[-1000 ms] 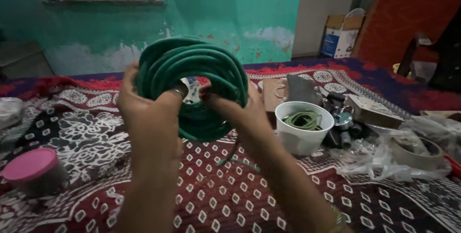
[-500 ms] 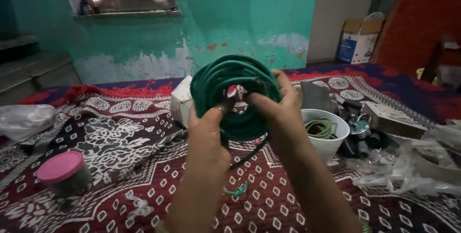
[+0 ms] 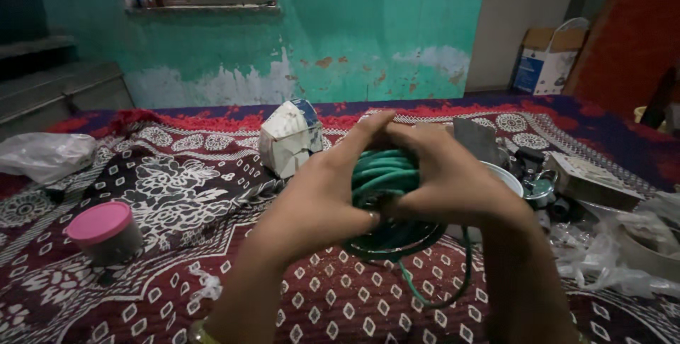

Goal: The person coils a green rope by hand, looping it into a circular bundle and securing it with another piece of rope and a pair of pliers.

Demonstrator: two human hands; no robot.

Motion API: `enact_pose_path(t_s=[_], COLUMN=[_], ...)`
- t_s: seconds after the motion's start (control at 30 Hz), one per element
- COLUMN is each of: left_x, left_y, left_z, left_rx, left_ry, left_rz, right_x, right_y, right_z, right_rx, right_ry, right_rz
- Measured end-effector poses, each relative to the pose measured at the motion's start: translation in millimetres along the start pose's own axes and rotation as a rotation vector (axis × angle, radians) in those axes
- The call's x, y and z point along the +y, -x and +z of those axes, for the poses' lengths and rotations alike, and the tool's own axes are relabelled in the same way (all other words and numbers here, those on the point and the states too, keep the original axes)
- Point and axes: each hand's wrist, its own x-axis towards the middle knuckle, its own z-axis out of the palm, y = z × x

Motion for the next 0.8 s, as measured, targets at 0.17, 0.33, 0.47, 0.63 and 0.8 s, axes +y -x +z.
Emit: enact_pose_path(t_s=[0.17, 0.33, 0.47, 0.63, 0.8], left_x=[-1, -14, -23, -32, -27], left_y=[-5, -7, -13, -21, -25], left_z=[1, 2, 6, 12, 34], left_rx=[0.107, 0.309, 0.416, 0.632, 0.91], left_ry=[0.091, 0.365, 0.691, 1.06, 1.323], left_rz=[-0.111, 0.01, 0.061, -0.024, -0.097], right_x=[-2, 4, 12, 14, 5], right_y=[-2, -7, -13, -26, -35], right_z=[2, 9, 21, 43, 80], right_rx=[0.024, 0.226, 0.362, 0.51, 0.712], right_ry=[-0.126, -0.136, -0.326, -0.577, -0.876], right_rz=[0.205, -0.019, -0.063, -0.013, 0.066])
